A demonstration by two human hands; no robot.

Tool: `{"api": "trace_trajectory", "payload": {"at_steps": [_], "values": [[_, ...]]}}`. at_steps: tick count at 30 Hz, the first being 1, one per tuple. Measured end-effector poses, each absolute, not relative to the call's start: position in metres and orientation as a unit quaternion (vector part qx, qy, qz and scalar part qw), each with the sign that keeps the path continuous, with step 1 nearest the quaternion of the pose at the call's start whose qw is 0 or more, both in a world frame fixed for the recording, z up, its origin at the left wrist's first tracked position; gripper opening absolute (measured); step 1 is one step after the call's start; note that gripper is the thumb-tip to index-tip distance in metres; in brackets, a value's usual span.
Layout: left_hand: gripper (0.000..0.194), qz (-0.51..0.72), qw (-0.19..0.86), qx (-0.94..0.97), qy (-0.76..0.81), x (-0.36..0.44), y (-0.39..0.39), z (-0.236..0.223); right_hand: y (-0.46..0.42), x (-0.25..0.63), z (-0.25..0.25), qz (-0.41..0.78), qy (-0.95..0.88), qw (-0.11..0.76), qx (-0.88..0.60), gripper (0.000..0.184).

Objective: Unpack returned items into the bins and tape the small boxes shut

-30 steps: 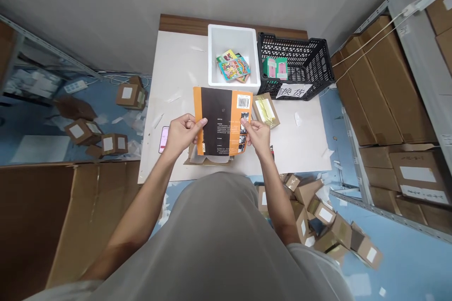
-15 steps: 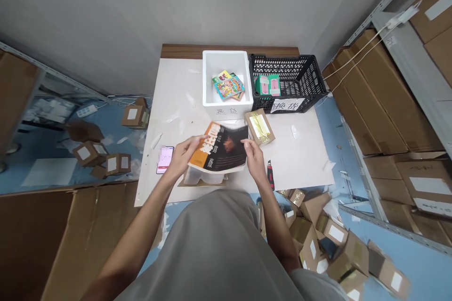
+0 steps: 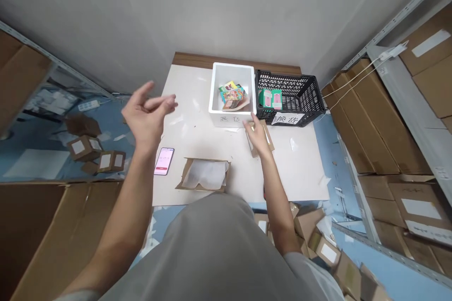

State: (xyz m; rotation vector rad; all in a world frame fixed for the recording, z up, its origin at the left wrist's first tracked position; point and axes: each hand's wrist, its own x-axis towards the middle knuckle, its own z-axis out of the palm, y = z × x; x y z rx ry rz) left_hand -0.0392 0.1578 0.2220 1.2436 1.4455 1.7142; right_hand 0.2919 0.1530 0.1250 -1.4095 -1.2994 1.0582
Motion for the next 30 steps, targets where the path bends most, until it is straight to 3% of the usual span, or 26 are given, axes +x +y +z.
{"api": "trace_trajectory", "payload": {"at_steps": [6, 13, 19, 23, 30], "values": [[0.065, 0.529, 0.365, 0.359, 0.676, -0.075, 0.063, 0.114, 0.023, 0.271, 0.045, 0.517, -0.456, 0.336, -0.642, 0.098], [0.05, 0.373, 0.399, 0.374, 0.749, -0.107, -0.013, 0.025, -0.046, 0.231, 0.015, 0.556, -0.424, 0.183, -0.691, 0.091], [0.06, 0.242, 0.53, 0.388, 0.714, -0.109, -0.034, 0.003, -0.054, 0.197, 0.001, 0.546, -0.448, 0.233, -0.669, 0.091], [0.066, 0.215, 0.533, 0.415, 0.705, -0.112, -0.034, 0.002, -0.073, 0.176, -0.001, 0.493, -0.431, 0.249, -0.713, 0.079], [0.055, 0.163, 0.502, 0.548, 0.649, -0.108, -0.029, 0.013, -0.15, 0.145, 0.013, 0.382, -0.356, 0.316, -0.792, 0.073]]}}
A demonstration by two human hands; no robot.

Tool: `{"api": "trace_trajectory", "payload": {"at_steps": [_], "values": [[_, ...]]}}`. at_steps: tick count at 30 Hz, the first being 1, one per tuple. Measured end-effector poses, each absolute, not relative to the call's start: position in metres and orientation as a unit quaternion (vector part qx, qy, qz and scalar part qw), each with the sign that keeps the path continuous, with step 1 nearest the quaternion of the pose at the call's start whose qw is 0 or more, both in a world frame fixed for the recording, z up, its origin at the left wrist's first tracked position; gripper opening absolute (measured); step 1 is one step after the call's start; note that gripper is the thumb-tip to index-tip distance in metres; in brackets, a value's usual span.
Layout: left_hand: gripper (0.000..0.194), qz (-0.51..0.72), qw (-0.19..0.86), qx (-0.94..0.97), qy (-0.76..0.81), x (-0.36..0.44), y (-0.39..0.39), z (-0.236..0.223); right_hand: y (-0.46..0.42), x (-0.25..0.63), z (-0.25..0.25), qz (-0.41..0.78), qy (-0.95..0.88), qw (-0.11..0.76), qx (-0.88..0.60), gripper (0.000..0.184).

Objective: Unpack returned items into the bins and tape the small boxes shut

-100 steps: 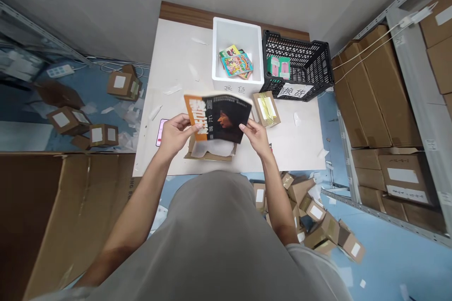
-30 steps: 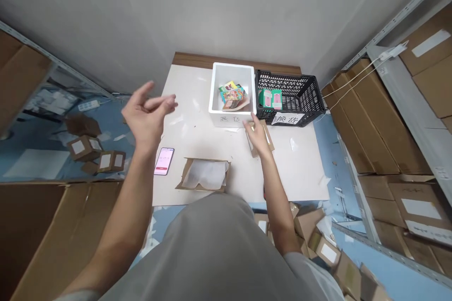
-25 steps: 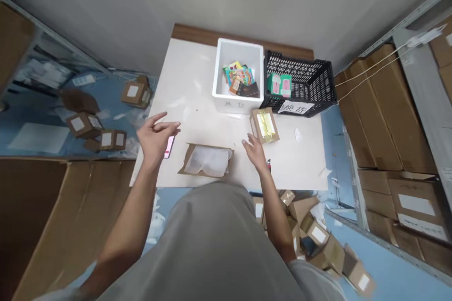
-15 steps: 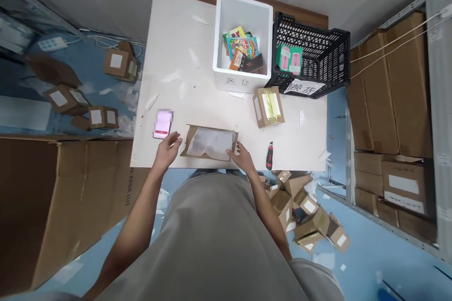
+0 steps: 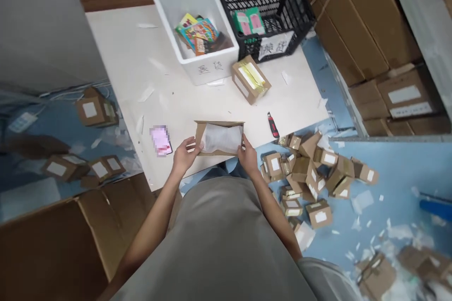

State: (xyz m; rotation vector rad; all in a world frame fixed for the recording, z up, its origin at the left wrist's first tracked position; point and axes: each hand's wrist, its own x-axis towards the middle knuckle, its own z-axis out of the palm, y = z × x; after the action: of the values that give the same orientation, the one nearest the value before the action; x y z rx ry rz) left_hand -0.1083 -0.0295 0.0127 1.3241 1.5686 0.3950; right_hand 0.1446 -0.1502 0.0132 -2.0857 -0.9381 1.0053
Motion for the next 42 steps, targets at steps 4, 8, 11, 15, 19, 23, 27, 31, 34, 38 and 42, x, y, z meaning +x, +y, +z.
{"api": "trace_trajectory", "payload": {"at_steps": [4, 8, 11, 15, 19, 23, 27, 31, 34, 38, 42], "values": [[0.051, 0.138, 0.531, 0.623, 0.558, -0.069, -0.032, 0.02, -0.211, 0.137, 0.027, 0.291, -0.268, 0.359, -0.845, 0.074], [0.043, 0.098, 0.548, 0.716, 0.421, 0.002, -0.05, 0.026, -0.276, 0.137, 0.042, 0.165, -0.133, 0.369, -0.905, 0.077], [0.044, 0.063, 0.562, 0.769, 0.297, 0.072, -0.086, 0.032, -0.333, 0.138, 0.058, 0.07, -0.012, 0.357, -0.931, 0.079], [0.059, 0.03, 0.655, 0.752, 0.066, 0.161, -0.178, 0.055, -0.423, 0.127, 0.094, -0.091, 0.128, 0.322, -0.934, 0.084], [0.065, 0.006, 0.722, 0.67, -0.171, 0.202, -0.26, 0.103, -0.489, 0.103, 0.134, -0.293, 0.235, 0.19, -0.907, 0.088], [0.047, 0.007, 0.72, 0.66, -0.216, 0.203, -0.257, 0.135, -0.493, 0.108, 0.146, -0.324, 0.214, 0.151, -0.909, 0.078], [0.038, 0.008, 0.745, 0.657, -0.112, 0.2, -0.198, 0.125, -0.444, 0.16, 0.127, -0.25, 0.116, 0.208, -0.939, 0.067], [0.037, 0.07, 0.757, 0.649, 0.041, 0.2, -0.128, 0.103, -0.362, 0.234, 0.105, -0.155, -0.034, 0.26, -0.953, 0.065], [0.037, 0.15, 0.737, 0.641, 0.153, 0.191, -0.073, 0.094, -0.285, 0.287, 0.093, -0.074, -0.168, 0.277, -0.943, 0.068], [0.036, 0.255, 0.692, 0.611, 0.288, 0.157, -0.01, 0.087, -0.167, 0.34, 0.075, 0.021, -0.323, 0.293, -0.9, 0.077], [0.038, 0.333, 0.642, 0.558, 0.408, 0.112, 0.024, 0.083, -0.05, 0.363, 0.051, 0.105, -0.429, 0.276, -0.854, 0.082]]}}
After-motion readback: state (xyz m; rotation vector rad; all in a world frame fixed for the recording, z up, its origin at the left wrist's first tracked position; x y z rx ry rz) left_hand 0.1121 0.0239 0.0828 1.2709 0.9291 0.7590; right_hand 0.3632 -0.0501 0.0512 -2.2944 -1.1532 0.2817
